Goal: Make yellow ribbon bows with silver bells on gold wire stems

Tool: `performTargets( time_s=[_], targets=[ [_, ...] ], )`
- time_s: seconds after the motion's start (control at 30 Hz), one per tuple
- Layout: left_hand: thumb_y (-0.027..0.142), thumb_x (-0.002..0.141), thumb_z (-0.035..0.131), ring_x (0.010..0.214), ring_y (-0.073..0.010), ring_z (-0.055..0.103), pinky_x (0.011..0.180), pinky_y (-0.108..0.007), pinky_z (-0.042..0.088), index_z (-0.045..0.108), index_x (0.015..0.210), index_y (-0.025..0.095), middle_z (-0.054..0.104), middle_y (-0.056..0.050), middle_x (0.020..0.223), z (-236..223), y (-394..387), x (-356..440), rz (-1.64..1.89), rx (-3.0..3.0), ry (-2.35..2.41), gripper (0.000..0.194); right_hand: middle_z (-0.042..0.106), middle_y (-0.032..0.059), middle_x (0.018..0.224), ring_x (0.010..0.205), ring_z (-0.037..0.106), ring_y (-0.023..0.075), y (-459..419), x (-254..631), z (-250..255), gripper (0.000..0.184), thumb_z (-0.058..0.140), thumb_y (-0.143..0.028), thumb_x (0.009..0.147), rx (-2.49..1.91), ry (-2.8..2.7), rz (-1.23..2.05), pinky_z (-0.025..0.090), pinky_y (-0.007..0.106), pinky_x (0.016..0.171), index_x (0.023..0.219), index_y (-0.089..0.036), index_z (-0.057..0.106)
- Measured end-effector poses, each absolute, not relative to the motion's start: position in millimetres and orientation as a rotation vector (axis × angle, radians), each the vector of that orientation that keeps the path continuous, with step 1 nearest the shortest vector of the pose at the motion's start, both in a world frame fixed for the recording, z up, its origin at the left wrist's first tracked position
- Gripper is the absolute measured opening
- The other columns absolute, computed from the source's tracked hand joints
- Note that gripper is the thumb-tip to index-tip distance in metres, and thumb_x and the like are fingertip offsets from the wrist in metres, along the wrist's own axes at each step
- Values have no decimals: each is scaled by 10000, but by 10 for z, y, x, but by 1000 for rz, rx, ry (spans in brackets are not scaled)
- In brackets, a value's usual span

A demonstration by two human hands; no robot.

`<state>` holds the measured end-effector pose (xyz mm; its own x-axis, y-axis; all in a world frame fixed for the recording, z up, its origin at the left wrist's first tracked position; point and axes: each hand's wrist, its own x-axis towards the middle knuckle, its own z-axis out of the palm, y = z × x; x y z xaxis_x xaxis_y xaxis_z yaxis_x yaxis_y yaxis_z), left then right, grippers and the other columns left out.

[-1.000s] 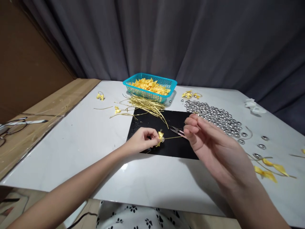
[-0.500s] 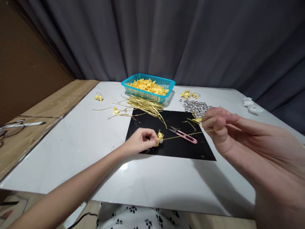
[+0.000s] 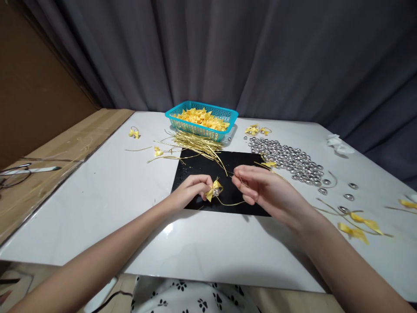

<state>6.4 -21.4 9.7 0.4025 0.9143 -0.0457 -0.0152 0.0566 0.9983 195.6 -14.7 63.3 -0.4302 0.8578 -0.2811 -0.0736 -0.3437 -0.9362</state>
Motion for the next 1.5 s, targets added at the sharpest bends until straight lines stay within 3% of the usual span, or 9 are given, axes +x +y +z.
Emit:
performTargets(
  time_s=[0.1, 0.17, 0.4, 0.6, 0.97, 1.07, 1.23, 1.33, 1.5],
  targets=[
    [236, 709, 497, 537, -99, 476, 559, -223, 373, 479, 579, 159, 533, 14, 555, 91, -230, 61, 871, 1258, 862, 151, 380, -73, 518, 401, 166, 25, -159, 1919, 490, 216, 597, -343, 746, -1161, -1187, 1851, 117, 164, 354, 714, -171, 470],
    [256, 730, 493, 514, -107, 512, 533, -227, 381, 478, 612, 163, 574, 2, 557, 85, -244, 64, 839, 1213, 831, 151, 317, -95, 487, 411, 139, 29, -185, 1879, 439, 268, 621, -403, 736, -1191, -1199, 1813, 71, 177, 375, 739, -174, 482],
    [347, 827, 472, 345, -63, 358, 417, -202, 241, 463, 703, 180, 469, 62, 397, 90, -283, 85, 810, 1240, 829, 208, 347, -79, 475, 424, 170, 31, -273, 1758, 375, 285, 725, -401, 655, -1181, -1528, 1709, 85, 222, 406, 682, -138, 619],
    [382, 797, 549, 361, -51, 309, 407, -198, 219, 531, 740, 167, 412, 82, 403, 96, -256, 81, 910, 1256, 881, 223, 251, -97, 463, 427, 148, 29, -271, 1749, 342, 352, 760, -415, 604, -1211, -1416, 1589, 68, 227, 409, 565, -158, 522],
    [395, 814, 536, 282, -46, 242, 356, -190, 147, 498, 792, 184, 317, 126, 315, 129, -260, 120, 1115, 1250, 1090, 216, 296, -96, 475, 423, 155, 26, -277, 1746, 335, 327, 742, -410, 623, -1239, -1301, 1665, 57, 221, 409, 703, -142, 571],
    [392, 842, 496, 273, -52, 244, 355, -184, 163, 473, 807, 191, 316, 127, 296, 124, -245, 115, 1111, 1218, 1124, 205, 253, -91, 461, 419, 135, 33, -262, 1799, 356, 269, 666, -392, 692, -1206, -1252, 1660, 57, 224, 410, 676, -138, 579],
    [341, 819, 516, 400, -55, 375, 417, -177, 275, 504, 755, 169, 508, 54, 492, 127, -246, 134, 1054, 1199, 1124, 184, 245, -70, 477, 417, 135, 50, -258, 1880, 386, 174, 480, -238, 706, -1027, -1104, 1630, 78, 220, 395, 728, -123, 609],
    [332, 788, 543, 482, -64, 401, 446, -189, 295, 549, 727, 162, 513, 36, 606, 120, -247, 139, 1045, 1210, 1186, 180, 259, -78, 504, 411, 152, 49, -272, 1883, 424, 161, 475, -165, 704, -1046, -1108, 1509, 97, 197, 388, 838, -160, 565],
    [291, 770, 568, 707, -126, 507, 574, -215, 392, 601, 723, 167, 566, -15, 765, 80, -220, 125, 1103, 1284, 1322, 137, 572, -23, 717, 483, 383, 62, -274, 1910, 515, 179, 531, -252, 830, -938, -1273, 1279, 341, 180, 444, 1005, -220, 515]
  ],
)
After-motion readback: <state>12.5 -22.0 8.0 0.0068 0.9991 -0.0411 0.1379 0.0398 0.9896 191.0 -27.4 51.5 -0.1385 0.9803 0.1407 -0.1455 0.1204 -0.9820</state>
